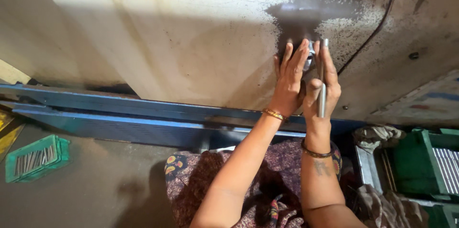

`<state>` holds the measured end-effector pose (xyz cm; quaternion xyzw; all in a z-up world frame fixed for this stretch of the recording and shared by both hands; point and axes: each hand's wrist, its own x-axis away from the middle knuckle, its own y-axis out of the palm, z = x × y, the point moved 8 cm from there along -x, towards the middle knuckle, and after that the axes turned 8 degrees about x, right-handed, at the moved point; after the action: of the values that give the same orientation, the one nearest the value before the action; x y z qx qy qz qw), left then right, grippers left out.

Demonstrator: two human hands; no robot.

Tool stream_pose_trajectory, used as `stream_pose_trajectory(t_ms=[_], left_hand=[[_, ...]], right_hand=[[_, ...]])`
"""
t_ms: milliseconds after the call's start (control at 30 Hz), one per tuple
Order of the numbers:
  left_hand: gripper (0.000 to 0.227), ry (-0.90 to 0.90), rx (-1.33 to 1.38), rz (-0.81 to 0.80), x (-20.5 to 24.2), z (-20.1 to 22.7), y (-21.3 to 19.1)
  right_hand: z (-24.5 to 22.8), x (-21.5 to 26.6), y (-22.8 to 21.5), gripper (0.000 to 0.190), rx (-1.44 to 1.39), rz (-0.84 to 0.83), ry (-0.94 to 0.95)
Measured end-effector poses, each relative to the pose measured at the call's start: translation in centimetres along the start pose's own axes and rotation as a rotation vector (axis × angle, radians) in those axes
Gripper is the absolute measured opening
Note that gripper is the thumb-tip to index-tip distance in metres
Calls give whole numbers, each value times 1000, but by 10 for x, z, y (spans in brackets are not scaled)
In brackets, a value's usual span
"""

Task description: The person sits on the floor and repeatedly wipes cylindrical metal rods with a cloth, then uses a metal rod to rub a surface on a nearby machine. The person handles the rods one at a time, wiping them and placing them into a green bin.

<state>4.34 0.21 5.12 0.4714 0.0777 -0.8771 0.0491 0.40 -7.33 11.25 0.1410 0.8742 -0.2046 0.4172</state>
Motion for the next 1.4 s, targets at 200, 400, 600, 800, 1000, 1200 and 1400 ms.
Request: stream_pose_trajectory(t_ms=[200,400,600,800,1000,1200,1400], left_hand=[[84,-16,5,-6,-1,1,-2],[82,-19,4,15,1,-2,-1],[83,-44,12,29,2,-7,3],[82,-27,21,34,2,-6,2],[84,-22,17,28,2,-1,-1],[89,-24,-4,13,0,0,-1],[91,-21,7,11,0,1,-2]], right_hand=[[2,0,-1,109,-31,12,47],[3,-1,-7,108,-3,24,57],[8,-6,-13,106,12,73,19],[8,-6,-14,105,15,60,25],[5,-10,-17,99,33,72,13],[6,-14,-20,86,-9,51,30],[5,-17,-24,58,-16,2,83]])
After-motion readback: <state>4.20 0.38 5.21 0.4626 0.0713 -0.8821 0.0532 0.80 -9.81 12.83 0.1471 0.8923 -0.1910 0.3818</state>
